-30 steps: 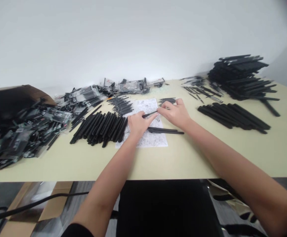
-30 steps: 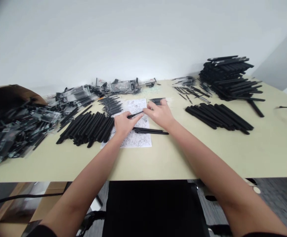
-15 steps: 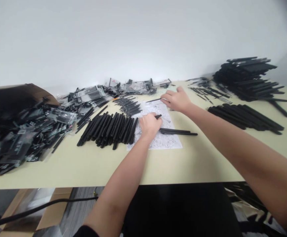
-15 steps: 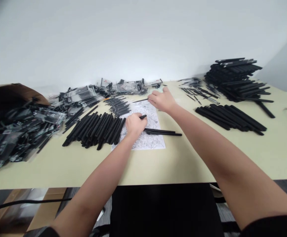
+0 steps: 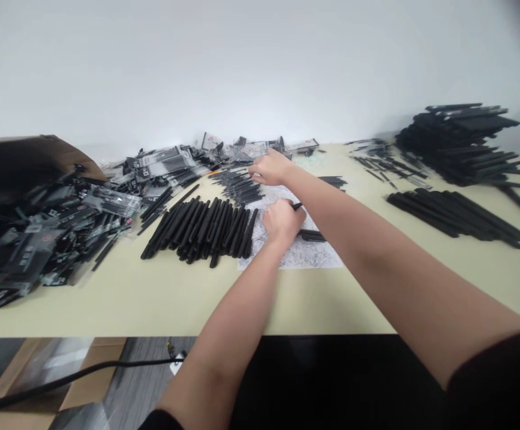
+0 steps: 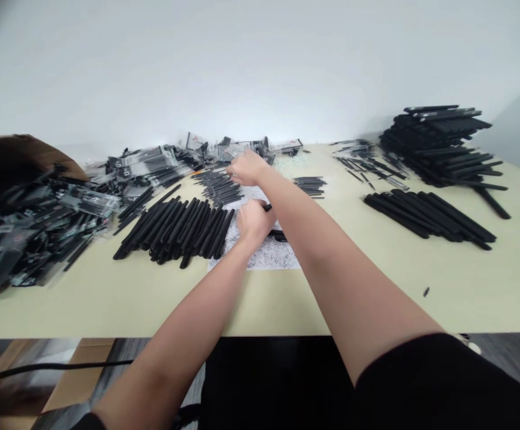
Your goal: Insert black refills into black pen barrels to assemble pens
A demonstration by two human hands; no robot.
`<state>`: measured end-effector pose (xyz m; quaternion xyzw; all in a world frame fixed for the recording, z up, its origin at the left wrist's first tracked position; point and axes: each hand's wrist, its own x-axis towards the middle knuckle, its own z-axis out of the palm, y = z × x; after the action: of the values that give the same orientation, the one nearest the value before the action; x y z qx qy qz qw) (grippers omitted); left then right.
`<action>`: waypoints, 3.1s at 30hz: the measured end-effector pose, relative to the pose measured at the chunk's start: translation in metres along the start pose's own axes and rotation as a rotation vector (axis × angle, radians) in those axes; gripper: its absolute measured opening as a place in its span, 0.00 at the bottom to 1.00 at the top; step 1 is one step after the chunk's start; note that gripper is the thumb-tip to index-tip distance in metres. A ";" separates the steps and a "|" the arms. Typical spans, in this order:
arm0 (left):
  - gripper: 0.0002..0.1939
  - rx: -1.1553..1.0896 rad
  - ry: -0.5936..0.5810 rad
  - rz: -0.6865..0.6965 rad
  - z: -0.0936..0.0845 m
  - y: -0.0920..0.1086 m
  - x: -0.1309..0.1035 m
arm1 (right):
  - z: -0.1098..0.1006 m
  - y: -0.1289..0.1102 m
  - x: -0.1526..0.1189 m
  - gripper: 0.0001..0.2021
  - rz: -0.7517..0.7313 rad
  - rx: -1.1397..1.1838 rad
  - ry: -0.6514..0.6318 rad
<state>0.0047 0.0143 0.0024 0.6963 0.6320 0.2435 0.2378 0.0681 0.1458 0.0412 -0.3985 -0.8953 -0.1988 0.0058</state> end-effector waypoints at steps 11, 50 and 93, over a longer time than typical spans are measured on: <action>0.06 -0.002 0.049 0.004 0.003 -0.002 0.003 | 0.002 0.032 -0.016 0.17 0.144 0.044 0.039; 0.21 -0.107 0.191 0.107 0.002 -0.003 0.001 | 0.038 0.026 -0.218 0.16 0.550 0.226 0.210; 0.10 -0.091 0.037 0.308 0.005 -0.007 0.003 | 0.028 0.013 -0.217 0.13 0.277 0.238 0.360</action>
<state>0.0031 0.0180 -0.0061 0.7687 0.5103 0.3184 0.2174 0.2297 0.0094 -0.0166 -0.4722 -0.8338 -0.1569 0.2392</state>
